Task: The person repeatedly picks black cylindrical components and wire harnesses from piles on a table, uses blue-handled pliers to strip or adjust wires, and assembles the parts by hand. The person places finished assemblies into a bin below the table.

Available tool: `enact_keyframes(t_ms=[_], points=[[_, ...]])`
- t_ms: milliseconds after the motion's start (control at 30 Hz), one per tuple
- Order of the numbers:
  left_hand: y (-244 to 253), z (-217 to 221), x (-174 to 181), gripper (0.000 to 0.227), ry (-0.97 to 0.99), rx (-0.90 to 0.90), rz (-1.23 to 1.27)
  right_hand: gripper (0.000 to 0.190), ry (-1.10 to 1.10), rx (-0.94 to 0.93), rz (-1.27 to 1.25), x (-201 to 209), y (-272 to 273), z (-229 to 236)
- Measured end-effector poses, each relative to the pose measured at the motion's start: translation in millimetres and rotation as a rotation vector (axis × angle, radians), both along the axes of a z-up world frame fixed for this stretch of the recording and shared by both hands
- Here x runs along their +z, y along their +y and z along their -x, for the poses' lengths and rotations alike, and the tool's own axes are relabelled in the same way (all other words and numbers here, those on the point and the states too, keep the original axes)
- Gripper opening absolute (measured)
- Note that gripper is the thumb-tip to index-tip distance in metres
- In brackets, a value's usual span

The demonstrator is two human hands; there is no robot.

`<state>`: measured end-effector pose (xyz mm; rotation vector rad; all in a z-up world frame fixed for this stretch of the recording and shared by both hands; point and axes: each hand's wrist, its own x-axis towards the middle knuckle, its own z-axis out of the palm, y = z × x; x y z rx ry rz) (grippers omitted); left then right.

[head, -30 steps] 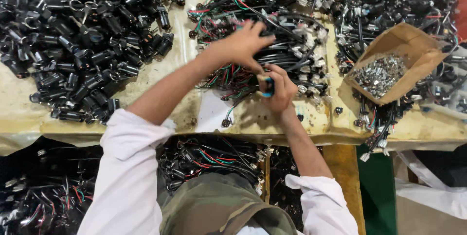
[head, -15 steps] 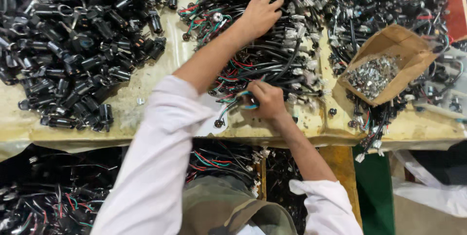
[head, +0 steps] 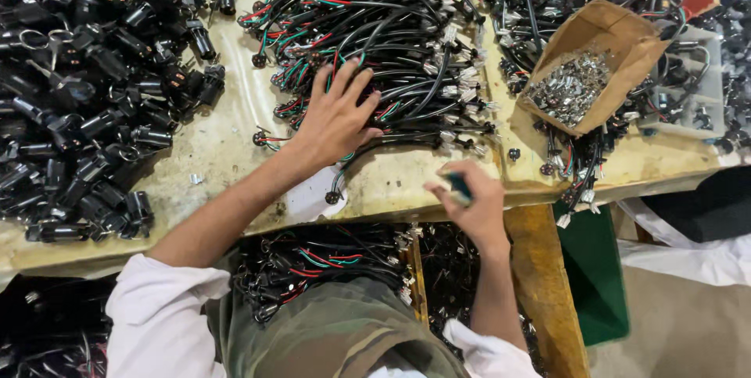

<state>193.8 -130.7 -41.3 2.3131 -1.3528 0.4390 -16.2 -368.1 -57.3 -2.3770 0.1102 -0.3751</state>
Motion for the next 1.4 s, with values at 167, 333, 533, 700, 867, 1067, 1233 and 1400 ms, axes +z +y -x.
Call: enact_keyframes(t_ms=[167,333,533,700,867,1067,1233,1400], points=[[-2,-8,4,0.059,0.037,0.003,0.055,0.027,-0.101,-0.154,0.319,-29,-38,4],[12,-29,27,0.049,0.344,0.038,0.342,0.028,-0.120,-0.450,0.551,-22,-109,-18],[54,12,8,0.051,-0.008,0.046,0.237,0.022,-0.402,-0.363,0.348,4,-51,-17],[45,-10,-9,0.039,0.236,-0.021,0.322,0.027,-0.417,0.107,0.120,21,41,-41],[23,-24,8,0.039,0.126,0.072,0.330,0.031,-0.279,0.251,0.389,44,59,-121],[133,30,46,0.058,-0.069,0.252,0.405,0.036,-0.214,0.143,0.556,28,75,-138],[296,104,10,0.105,0.134,1.086,0.152,0.033,-0.273,0.060,0.495,3,75,-120],[304,95,-48,0.120,0.260,1.189,0.009,0.032,-0.367,0.062,0.457,-5,74,-128]])
